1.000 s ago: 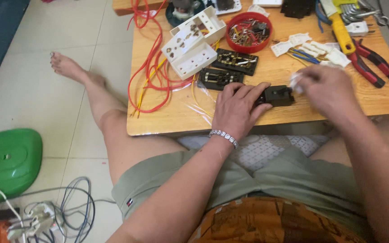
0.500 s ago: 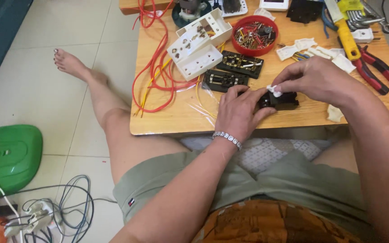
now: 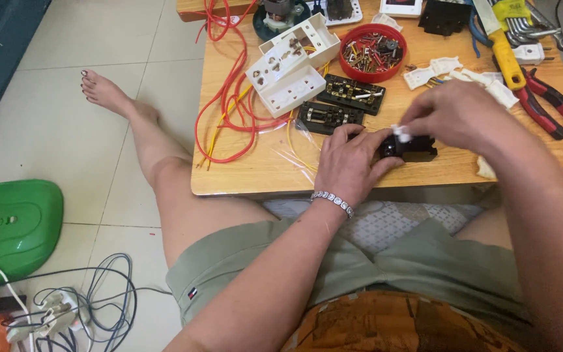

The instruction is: Cleaning an electrical component with a cloth

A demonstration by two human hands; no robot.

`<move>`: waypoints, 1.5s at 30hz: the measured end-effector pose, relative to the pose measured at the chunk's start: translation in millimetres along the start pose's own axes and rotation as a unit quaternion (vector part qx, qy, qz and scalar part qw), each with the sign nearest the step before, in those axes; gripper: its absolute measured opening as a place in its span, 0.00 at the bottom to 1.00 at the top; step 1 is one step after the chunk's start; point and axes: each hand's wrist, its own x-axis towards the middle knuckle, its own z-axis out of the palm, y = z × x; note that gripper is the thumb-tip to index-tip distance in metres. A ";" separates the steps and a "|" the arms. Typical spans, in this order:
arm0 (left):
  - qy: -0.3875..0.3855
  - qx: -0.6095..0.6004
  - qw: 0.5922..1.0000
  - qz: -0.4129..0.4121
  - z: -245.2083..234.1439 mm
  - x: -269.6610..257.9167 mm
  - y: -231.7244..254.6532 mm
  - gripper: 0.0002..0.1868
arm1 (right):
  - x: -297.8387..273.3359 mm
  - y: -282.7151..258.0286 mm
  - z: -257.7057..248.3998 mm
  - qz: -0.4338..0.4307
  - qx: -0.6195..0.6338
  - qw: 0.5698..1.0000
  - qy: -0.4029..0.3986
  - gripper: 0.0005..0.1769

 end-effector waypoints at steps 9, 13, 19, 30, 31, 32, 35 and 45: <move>0.004 0.004 1.000 0.003 1.2 1.0 -1.5 0.26 | 0.5 -8.4 7.7 -0.054 -0.027 0.997 0.037 0.09; 0.004 0.012 1.000 0.009 2.8 1.2 -1.8 0.26 | -12.7 -6.4 5.5 -0.020 0.185 0.981 0.050 0.10; 0.016 0.009 1.000 0.014 5.0 -0.2 -3.2 0.26 | -23.8 17.0 35.0 -0.145 0.057 0.966 0.206 0.10; 0.014 -0.001 1.000 0.012 2.2 0.6 -1.9 0.27 | -18.5 29.0 41.6 -0.199 -0.027 0.953 0.227 0.10; 0.014 -0.001 1.000 0.011 2.0 0.1 -2.1 0.27 | -21.8 27.1 44.5 -0.199 -0.027 0.953 0.227 0.10; 0.013 -0.001 1.000 0.014 2.0 -0.1 -2.2 0.27 | -25.1 25.5 47.1 -0.211 -0.036 0.938 0.273 0.07; 0.018 -0.006 1.000 0.013 1.2 -1.1 -0.7 0.26 | -42.0 19.6 54.8 -0.230 -0.059 0.909 0.343 0.05; 0.027 -0.004 1.000 0.007 0.2 0.4 0.8 0.25 | -70.7 37.5 69.0 -0.119 -0.058 0.914 0.383 0.06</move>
